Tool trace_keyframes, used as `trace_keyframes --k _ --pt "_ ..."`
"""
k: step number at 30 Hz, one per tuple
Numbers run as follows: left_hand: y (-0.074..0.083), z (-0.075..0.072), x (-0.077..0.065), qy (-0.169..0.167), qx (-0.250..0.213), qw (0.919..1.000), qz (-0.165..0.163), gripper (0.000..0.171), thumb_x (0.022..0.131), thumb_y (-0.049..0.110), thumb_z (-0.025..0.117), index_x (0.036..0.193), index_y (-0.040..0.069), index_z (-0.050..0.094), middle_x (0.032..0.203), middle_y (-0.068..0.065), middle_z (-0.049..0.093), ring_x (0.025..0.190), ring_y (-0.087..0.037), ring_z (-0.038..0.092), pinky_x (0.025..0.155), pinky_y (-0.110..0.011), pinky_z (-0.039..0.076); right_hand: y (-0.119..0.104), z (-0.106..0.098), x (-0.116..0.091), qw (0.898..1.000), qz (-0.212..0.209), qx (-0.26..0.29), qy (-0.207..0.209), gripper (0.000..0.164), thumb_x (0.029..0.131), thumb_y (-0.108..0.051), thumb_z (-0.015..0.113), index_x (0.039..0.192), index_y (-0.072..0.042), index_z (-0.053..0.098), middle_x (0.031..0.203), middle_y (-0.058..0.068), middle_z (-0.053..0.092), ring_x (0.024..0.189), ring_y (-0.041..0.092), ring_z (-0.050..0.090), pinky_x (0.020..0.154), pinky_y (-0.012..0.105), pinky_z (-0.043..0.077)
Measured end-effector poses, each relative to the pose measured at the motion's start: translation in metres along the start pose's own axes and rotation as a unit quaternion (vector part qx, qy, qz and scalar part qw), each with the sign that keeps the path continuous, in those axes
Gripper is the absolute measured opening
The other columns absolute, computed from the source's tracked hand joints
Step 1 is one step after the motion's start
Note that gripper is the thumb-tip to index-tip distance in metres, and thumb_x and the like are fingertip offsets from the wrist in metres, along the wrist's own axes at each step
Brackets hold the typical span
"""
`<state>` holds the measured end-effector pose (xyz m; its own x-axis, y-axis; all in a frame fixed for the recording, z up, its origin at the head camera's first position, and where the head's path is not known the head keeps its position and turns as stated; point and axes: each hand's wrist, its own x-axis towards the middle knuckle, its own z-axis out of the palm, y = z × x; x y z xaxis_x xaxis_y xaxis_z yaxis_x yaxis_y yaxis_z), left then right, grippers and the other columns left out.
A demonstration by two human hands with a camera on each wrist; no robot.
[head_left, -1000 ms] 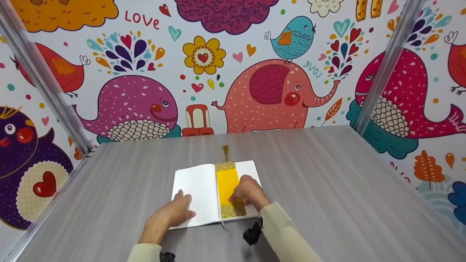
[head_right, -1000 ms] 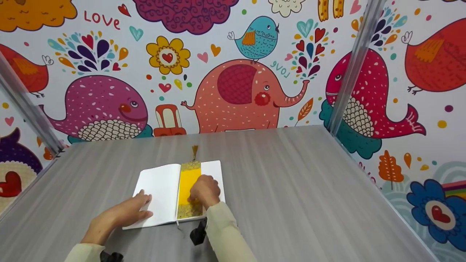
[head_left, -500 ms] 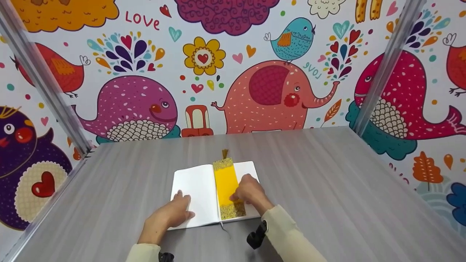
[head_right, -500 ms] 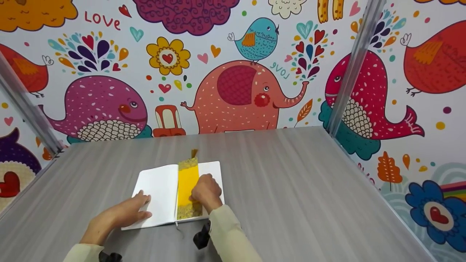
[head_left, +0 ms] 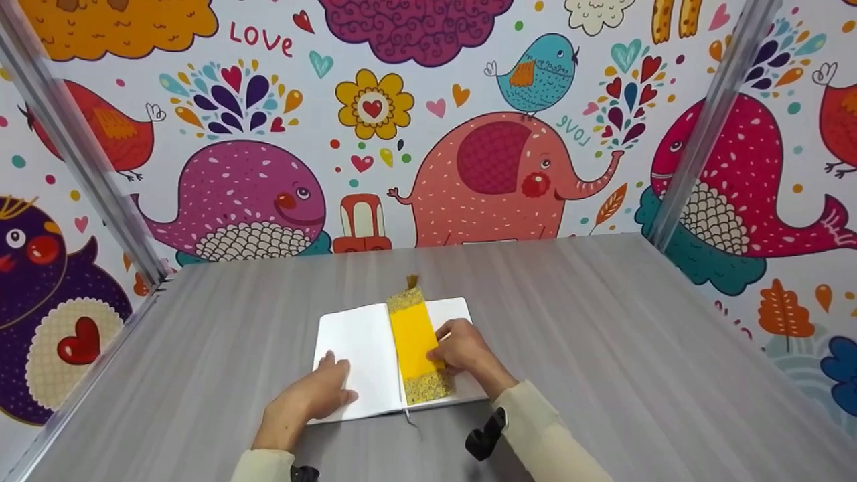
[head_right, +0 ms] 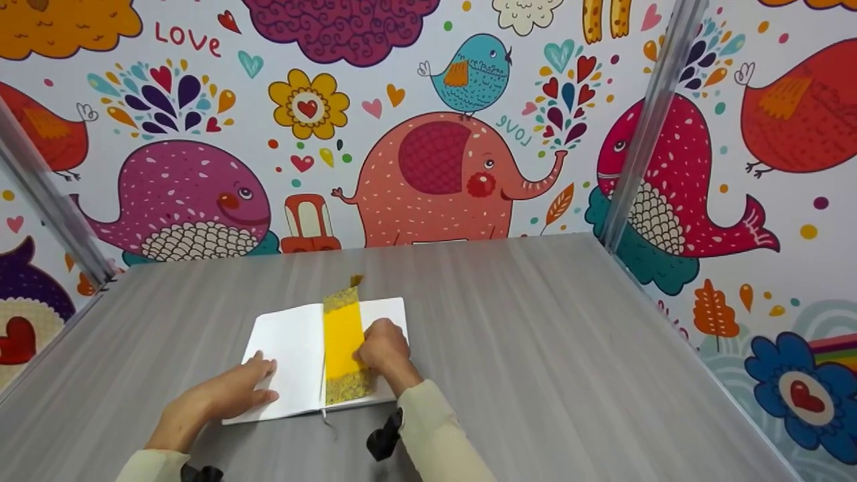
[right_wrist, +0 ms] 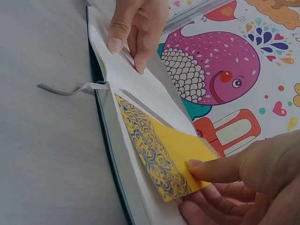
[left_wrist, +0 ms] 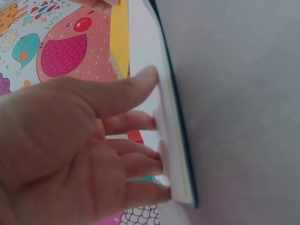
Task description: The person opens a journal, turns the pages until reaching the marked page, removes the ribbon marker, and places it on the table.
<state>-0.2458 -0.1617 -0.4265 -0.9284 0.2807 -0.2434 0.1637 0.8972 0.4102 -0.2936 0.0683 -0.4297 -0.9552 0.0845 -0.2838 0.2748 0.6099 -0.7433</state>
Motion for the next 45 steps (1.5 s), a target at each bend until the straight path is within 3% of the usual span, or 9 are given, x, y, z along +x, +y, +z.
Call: trace_keyframes --k 8,13,24,35,45 --pt "-0.001 0.001 -0.001 0.003 0.008 1.0 0.003 0.051 0.088 0.013 0.059 0.13 -0.011 0.041 0.142 -0.038 0.022 0.134 -0.047 0.021 0.108 -0.056 0.02 0.007 -0.002 0.001 0.997 -0.019 0.068 -0.034 0.029 0.078 -0.011 0.071 0.105 -0.005 0.062 0.089 0.009 0.064 0.065 0.016 0.061 0.056 0.025 0.053" --pt "-0.001 0.001 -0.001 0.004 0.005 0.9999 0.009 0.051 0.088 0.013 0.058 0.13 -0.011 0.041 0.142 -0.038 0.022 0.134 -0.047 0.021 0.109 -0.056 0.019 0.01 -0.006 0.001 0.993 -0.013 0.105 -0.049 0.032 0.079 -0.014 0.07 0.109 -0.007 0.061 0.085 0.007 0.067 0.064 0.015 0.061 0.056 0.025 0.052" --pt "-0.002 0.0 -0.002 0.003 0.003 1.0 0.007 0.052 0.088 0.013 0.058 0.13 -0.012 0.04 0.141 -0.038 0.022 0.135 -0.048 0.02 0.109 -0.056 0.018 0.018 -0.024 -0.002 0.975 -0.002 0.196 -0.108 0.043 0.078 -0.024 0.072 0.115 -0.01 0.057 0.09 0.008 0.07 0.074 0.02 0.066 0.061 0.027 0.054" --pt "-0.005 0.002 -0.002 0.005 -0.009 0.9998 0.019 0.054 0.088 0.013 0.059 0.13 -0.013 0.039 0.142 -0.039 0.02 0.135 -0.048 0.017 0.109 -0.056 0.017 0.026 -0.05 -0.006 0.971 -0.017 0.209 -0.116 0.046 0.078 -0.03 0.071 0.118 -0.013 0.057 0.1 0.007 0.067 0.083 0.022 0.064 0.064 0.029 0.054" --pt "-0.002 0.0 -0.002 0.004 -0.014 0.9997 0.02 0.055 0.088 0.013 0.058 0.131 -0.014 0.037 0.142 -0.038 0.02 0.136 -0.047 0.017 0.11 -0.056 0.016 0.04 -0.082 -0.007 0.968 -0.013 0.233 -0.088 0.04 0.081 -0.03 0.069 0.117 -0.015 0.059 0.105 0.006 0.067 0.089 0.023 0.063 0.073 0.034 0.054"
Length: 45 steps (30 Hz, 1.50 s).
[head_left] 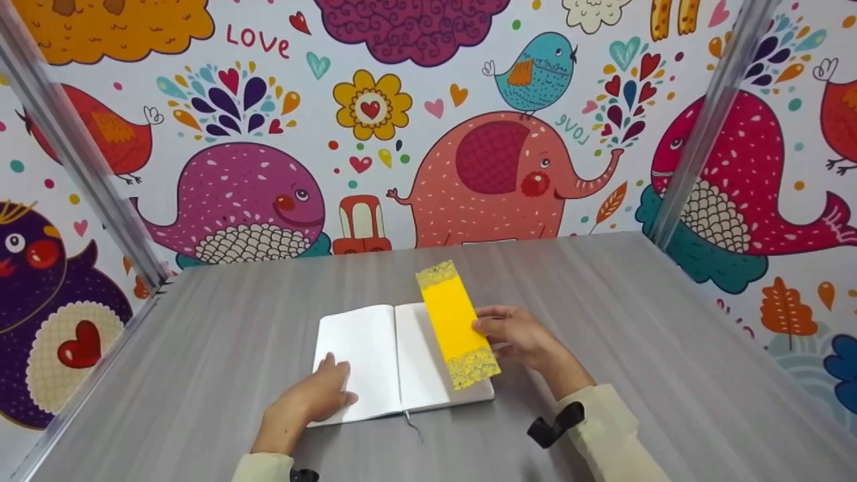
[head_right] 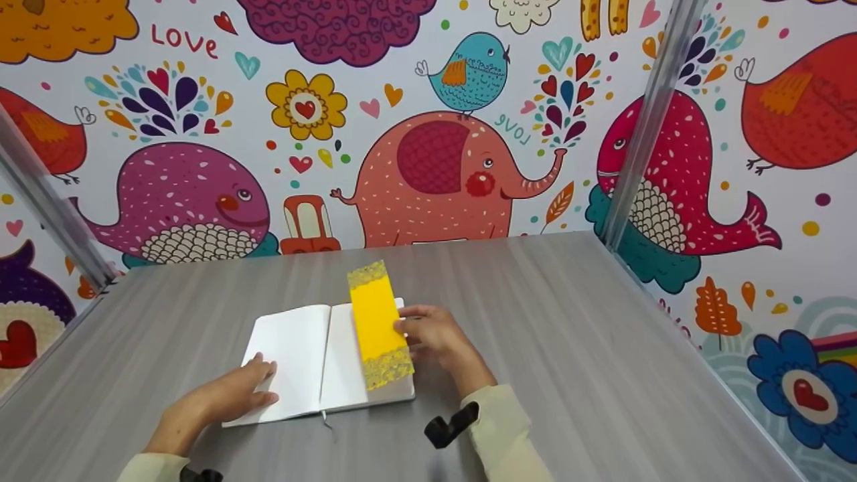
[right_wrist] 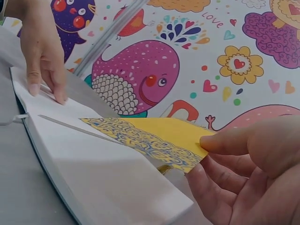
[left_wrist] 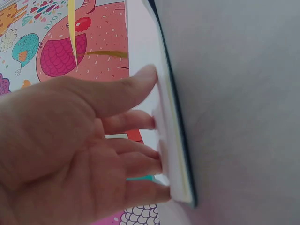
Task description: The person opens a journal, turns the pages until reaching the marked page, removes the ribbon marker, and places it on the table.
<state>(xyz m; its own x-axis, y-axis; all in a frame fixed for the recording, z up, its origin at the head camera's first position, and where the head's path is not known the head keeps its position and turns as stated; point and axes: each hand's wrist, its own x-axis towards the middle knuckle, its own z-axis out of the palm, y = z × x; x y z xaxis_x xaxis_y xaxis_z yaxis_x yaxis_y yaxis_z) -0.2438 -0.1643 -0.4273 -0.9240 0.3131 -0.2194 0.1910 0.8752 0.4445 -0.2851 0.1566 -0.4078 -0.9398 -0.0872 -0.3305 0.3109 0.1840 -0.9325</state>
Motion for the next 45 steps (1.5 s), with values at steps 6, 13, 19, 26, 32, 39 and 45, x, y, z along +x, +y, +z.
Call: trace_keyframes --k 6,13,19,26,32,39,45 --pt "0.0 0.002 0.001 -0.009 0.0 1.0 -0.004 0.055 0.089 0.013 0.057 0.132 -0.014 0.037 0.143 -0.038 0.019 0.136 -0.047 0.017 0.109 -0.056 0.017 0.003 -0.015 -0.003 1.0 -0.016 -0.014 0.012 0.039 0.081 -0.032 0.068 0.116 -0.016 0.06 0.105 0.005 0.067 0.089 0.024 0.064 0.075 0.035 0.054" --pt "0.001 0.001 0.0 -0.006 0.001 1.0 0.0 0.054 0.089 0.013 0.057 0.132 -0.014 0.037 0.143 -0.039 0.017 0.135 -0.048 0.016 0.109 -0.057 0.016 0.007 -0.033 -0.004 0.999 -0.026 -0.026 0.035 0.037 0.081 -0.031 0.067 0.114 -0.017 0.061 0.102 0.005 0.067 0.087 0.024 0.064 0.073 0.035 0.054" --pt "0.002 0.001 0.0 -0.002 0.0 1.0 0.002 0.053 0.089 0.013 0.058 0.131 -0.013 0.038 0.143 -0.038 0.019 0.136 -0.047 0.017 0.11 -0.056 0.017 0.016 -0.042 -0.002 0.996 -0.018 -0.045 0.074 0.038 0.083 -0.032 0.065 0.117 -0.016 0.06 0.103 0.005 0.066 0.085 0.022 0.063 0.073 0.033 0.054" --pt "0.001 0.001 0.0 0.0 -0.002 1.0 0.004 0.053 0.089 0.012 0.057 0.131 -0.013 0.038 0.143 -0.038 0.019 0.136 -0.047 0.016 0.11 -0.056 0.016 0.016 -0.053 -0.001 0.996 -0.008 -0.051 0.079 0.045 0.083 -0.037 0.065 0.122 -0.017 0.057 0.106 0.004 0.065 0.09 0.021 0.061 0.076 0.032 0.052" --pt "0.001 0.001 0.001 0.0 -0.002 1.0 0.008 0.053 0.089 0.012 0.057 0.131 -0.014 0.038 0.142 -0.04 0.018 0.135 -0.048 0.016 0.11 -0.056 0.016 0.02 -0.068 -0.001 0.996 -0.005 -0.042 0.083 0.049 0.083 -0.039 0.064 0.125 -0.016 0.055 0.109 0.006 0.064 0.092 0.022 0.061 0.078 0.031 0.051" --pt "0.001 0.0 0.0 -0.001 0.0 1.0 0.007 0.053 0.089 0.012 0.057 0.131 -0.014 0.038 0.142 -0.04 0.018 0.135 -0.048 0.016 0.11 -0.056 0.016 0.024 -0.088 0.001 0.994 0.022 -0.043 0.099 0.053 0.083 -0.043 0.063 0.128 -0.018 0.052 0.116 0.006 0.06 0.099 0.023 0.056 0.08 0.029 0.049" --pt "0.0 -0.001 -0.001 -0.005 -0.005 1.0 0.0 0.055 0.089 0.013 0.057 0.133 -0.013 0.036 0.143 -0.038 0.017 0.136 -0.047 0.015 0.11 -0.056 0.015 0.029 -0.103 0.003 0.995 0.022 -0.011 0.102 0.055 0.085 -0.038 0.063 0.131 -0.013 0.049 0.116 0.007 0.059 0.097 0.022 0.056 0.077 0.028 0.051"
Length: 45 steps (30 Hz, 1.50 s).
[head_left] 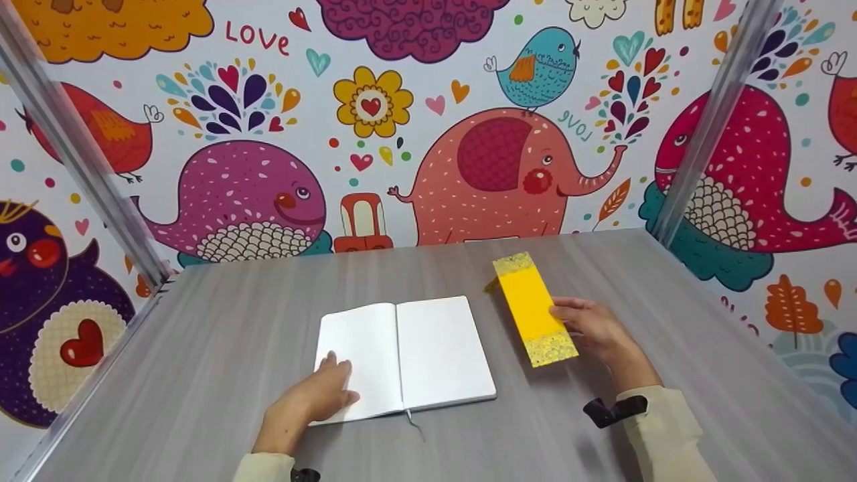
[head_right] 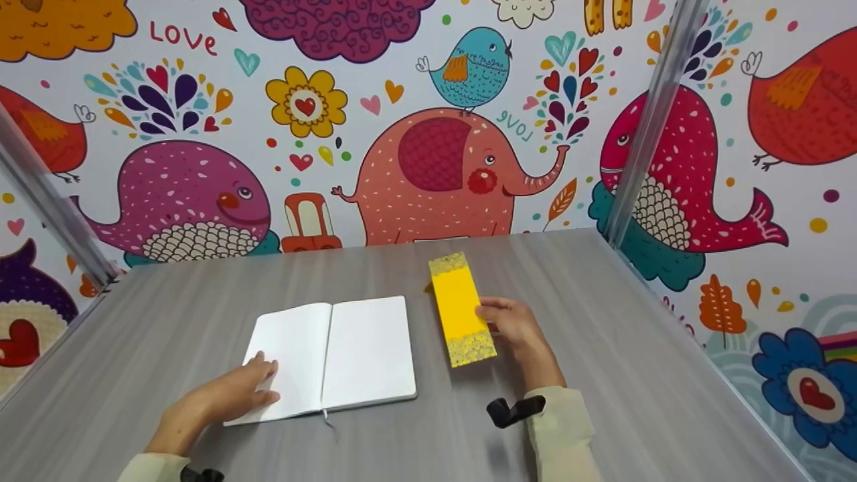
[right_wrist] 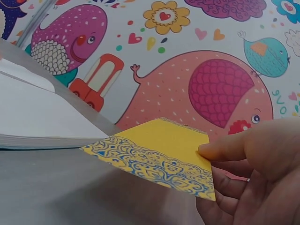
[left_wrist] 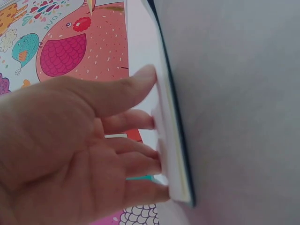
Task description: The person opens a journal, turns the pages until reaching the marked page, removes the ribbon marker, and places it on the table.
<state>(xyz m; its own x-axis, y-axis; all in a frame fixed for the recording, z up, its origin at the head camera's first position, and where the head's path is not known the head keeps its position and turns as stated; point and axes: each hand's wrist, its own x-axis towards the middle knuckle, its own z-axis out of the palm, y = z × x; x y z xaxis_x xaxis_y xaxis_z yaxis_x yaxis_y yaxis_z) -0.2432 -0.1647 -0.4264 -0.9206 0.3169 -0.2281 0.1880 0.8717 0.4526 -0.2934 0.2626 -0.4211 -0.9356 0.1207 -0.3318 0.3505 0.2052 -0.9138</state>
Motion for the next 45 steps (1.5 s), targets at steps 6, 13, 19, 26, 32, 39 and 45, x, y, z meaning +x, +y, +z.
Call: trace_keyframes --k 6,13,19,26,32,39,45 --pt "0.001 -0.001 0.0 -0.007 -0.005 0.9999 -0.014 0.056 0.09 0.013 0.055 0.136 -0.011 0.033 0.146 -0.035 0.014 0.137 -0.045 0.012 0.111 -0.055 0.013 0.006 -0.011 0.003 1.0 0.001 0.007 0.009 0.054 0.085 -0.037 0.063 0.132 -0.012 0.05 0.113 0.006 0.06 0.096 0.022 0.055 0.077 0.027 0.05" --pt "0.001 -0.001 0.0 -0.001 0.003 0.9999 -0.01 0.056 0.09 0.013 0.056 0.135 -0.012 0.035 0.145 -0.036 0.016 0.137 -0.046 0.014 0.11 -0.056 0.015 0.014 -0.024 0.007 0.999 0.012 -0.021 0.031 0.055 0.086 -0.037 0.061 0.132 -0.01 0.049 0.117 0.007 0.06 0.093 0.019 0.055 0.077 0.026 0.047" --pt "0.002 0.001 0.0 0.001 0.002 1.0 -0.006 0.055 0.09 0.014 0.056 0.134 -0.012 0.035 0.145 -0.036 0.016 0.136 -0.046 0.015 0.11 -0.056 0.016 0.02 -0.039 0.009 0.998 0.044 0.0 0.05 0.059 0.085 -0.038 0.062 0.135 -0.011 0.045 0.128 0.01 0.053 0.098 0.021 0.053 0.079 0.024 0.047" --pt "0.0 0.001 0.0 0.001 -0.005 0.9999 -0.011 0.056 0.089 0.014 0.057 0.135 -0.011 0.035 0.145 -0.036 0.015 0.137 -0.046 0.014 0.11 -0.056 0.016 0.024 -0.062 0.001 0.991 0.077 0.101 0.042 0.061 0.085 -0.032 0.064 0.138 -0.014 0.041 0.13 0.005 0.049 0.104 0.022 0.051 0.085 0.024 0.049" --pt "0.0 0.002 0.002 0.004 -0.002 0.9999 -0.01 0.057 0.088 0.016 0.058 0.134 -0.011 0.036 0.145 -0.037 0.015 0.136 -0.047 0.015 0.109 -0.057 0.016 0.03 -0.085 -0.004 0.994 0.068 0.076 0.047 0.065 0.086 -0.038 0.062 0.141 -0.015 0.036 0.133 0.005 0.045 0.109 0.022 0.047 0.085 0.022 0.047" --pt "-0.001 0.001 0.002 -0.002 0.0 1.0 -0.009 0.057 0.088 0.016 0.058 0.134 -0.011 0.036 0.144 -0.037 0.014 0.136 -0.047 0.014 0.109 -0.057 0.016 0.036 -0.097 -0.006 0.996 0.06 0.035 0.055 0.061 0.09 -0.038 0.054 0.143 -0.017 0.033 0.139 0.006 0.041 0.111 0.023 0.045 0.094 0.028 0.044" --pt "-0.001 0.0 0.001 -0.002 -0.006 0.9999 -0.008 0.058 0.088 0.015 0.058 0.134 -0.011 0.035 0.144 -0.037 0.014 0.136 -0.047 0.014 0.109 -0.057 0.015 0.043 -0.101 -0.008 0.995 0.084 0.015 0.045 0.055 0.095 -0.029 0.048 0.144 -0.013 0.028 0.142 0.012 0.034 0.114 0.026 0.042 0.104 0.039 0.038"
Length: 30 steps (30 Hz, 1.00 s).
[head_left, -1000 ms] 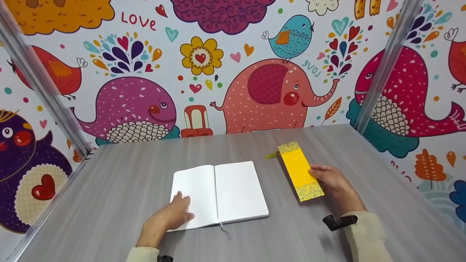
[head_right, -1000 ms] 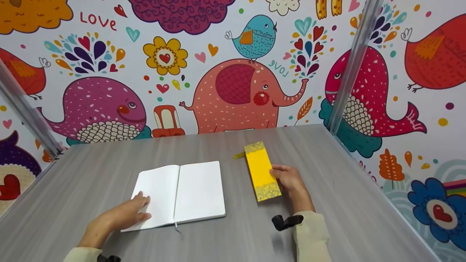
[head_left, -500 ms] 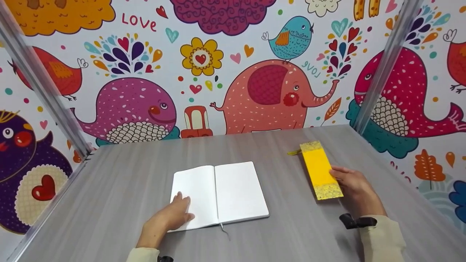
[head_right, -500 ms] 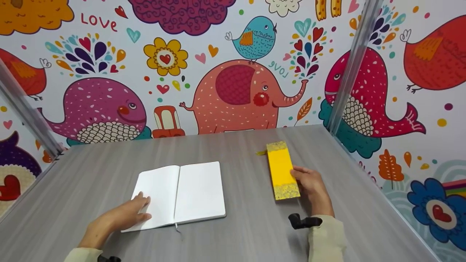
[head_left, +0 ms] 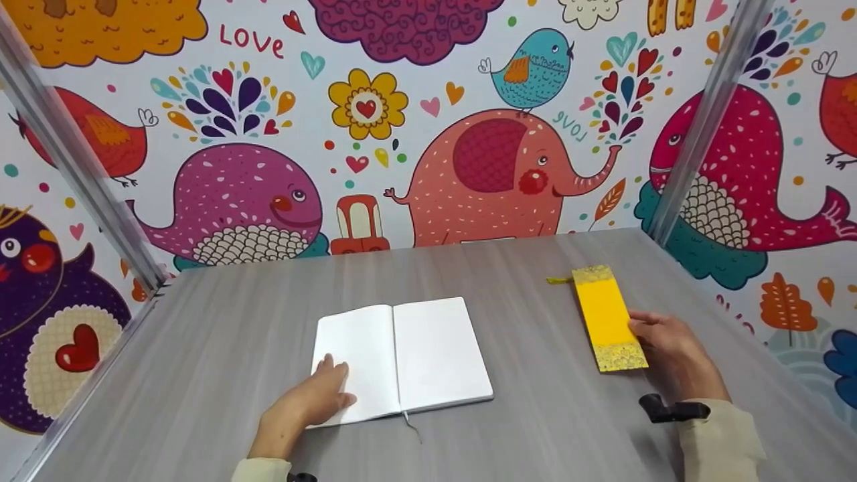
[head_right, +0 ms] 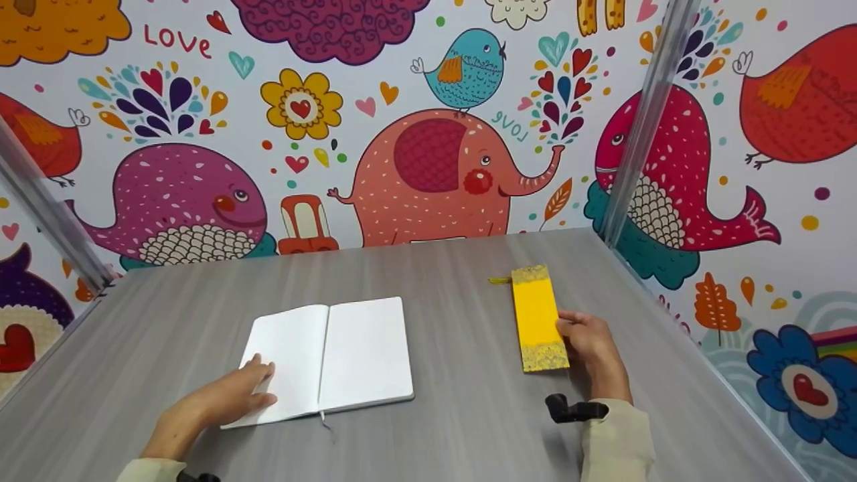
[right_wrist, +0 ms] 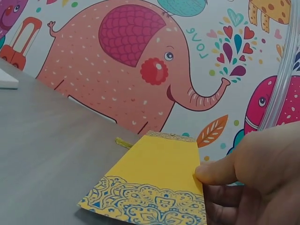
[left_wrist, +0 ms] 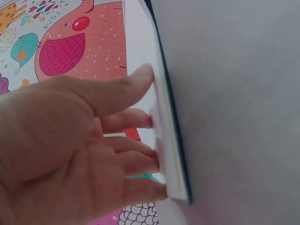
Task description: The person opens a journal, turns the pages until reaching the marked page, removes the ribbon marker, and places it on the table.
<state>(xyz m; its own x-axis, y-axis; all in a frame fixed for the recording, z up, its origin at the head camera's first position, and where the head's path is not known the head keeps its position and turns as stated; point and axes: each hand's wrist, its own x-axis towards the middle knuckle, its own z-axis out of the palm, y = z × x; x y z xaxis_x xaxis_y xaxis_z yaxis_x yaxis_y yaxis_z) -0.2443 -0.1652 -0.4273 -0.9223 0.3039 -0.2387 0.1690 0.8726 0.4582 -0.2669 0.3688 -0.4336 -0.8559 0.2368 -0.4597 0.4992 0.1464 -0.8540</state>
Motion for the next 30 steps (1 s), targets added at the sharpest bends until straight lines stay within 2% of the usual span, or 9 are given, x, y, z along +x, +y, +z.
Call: trace_keyframes --k 6,11,20,26,30 --pt "-0.001 0.0 -0.001 0.003 -0.005 1.0 0.005 0.056 0.089 0.014 0.057 0.134 -0.012 0.036 0.144 -0.037 0.015 0.136 -0.047 0.013 0.11 -0.057 0.014 0.001 -0.001 0.002 0.998 0.013 -0.065 0.012 0.052 0.094 -0.025 0.051 0.14 -0.006 0.035 0.129 0.016 0.045 0.102 0.028 0.049 0.086 0.031 0.049" --pt "-0.001 0.001 0.0 0.003 -0.007 1.0 0.006 0.057 0.089 0.014 0.057 0.134 -0.012 0.035 0.144 -0.037 0.014 0.136 -0.047 0.013 0.11 -0.057 0.014 0.003 0.002 0.003 0.994 0.02 -0.097 0.036 0.047 0.094 -0.019 0.05 0.137 -0.003 0.038 0.125 0.018 0.046 0.101 0.029 0.047 0.081 0.03 0.049" --pt "-0.001 0.0 0.0 0.003 -0.008 1.0 -0.002 0.058 0.089 0.016 0.057 0.135 -0.011 0.034 0.146 -0.036 0.013 0.137 -0.046 0.012 0.11 -0.057 0.014 -0.003 0.01 0.003 0.982 -0.014 -0.159 0.098 0.043 0.089 -0.017 0.057 0.127 0.002 0.05 0.118 0.022 0.051 0.088 0.026 0.052 0.066 0.02 0.05" --pt "-0.002 0.0 0.0 0.0 -0.011 0.9999 -0.003 0.058 0.089 0.016 0.057 0.136 -0.011 0.033 0.146 -0.035 0.013 0.137 -0.046 0.012 0.11 -0.056 0.014 -0.006 0.013 -0.001 0.982 -0.005 -0.167 0.092 0.045 0.086 -0.017 0.061 0.126 0.001 0.051 0.119 0.021 0.05 0.089 0.027 0.054 0.068 0.022 0.051" --pt "-0.001 0.001 -0.001 0.004 -0.012 0.9999 -0.002 0.059 0.089 0.016 0.057 0.135 -0.011 0.034 0.146 -0.035 0.014 0.137 -0.045 0.013 0.11 -0.056 0.014 -0.008 0.016 -0.002 0.979 0.014 -0.175 0.102 0.046 0.088 -0.02 0.06 0.128 0.0 0.048 0.123 0.02 0.047 0.096 0.03 0.05 0.083 0.034 0.051"
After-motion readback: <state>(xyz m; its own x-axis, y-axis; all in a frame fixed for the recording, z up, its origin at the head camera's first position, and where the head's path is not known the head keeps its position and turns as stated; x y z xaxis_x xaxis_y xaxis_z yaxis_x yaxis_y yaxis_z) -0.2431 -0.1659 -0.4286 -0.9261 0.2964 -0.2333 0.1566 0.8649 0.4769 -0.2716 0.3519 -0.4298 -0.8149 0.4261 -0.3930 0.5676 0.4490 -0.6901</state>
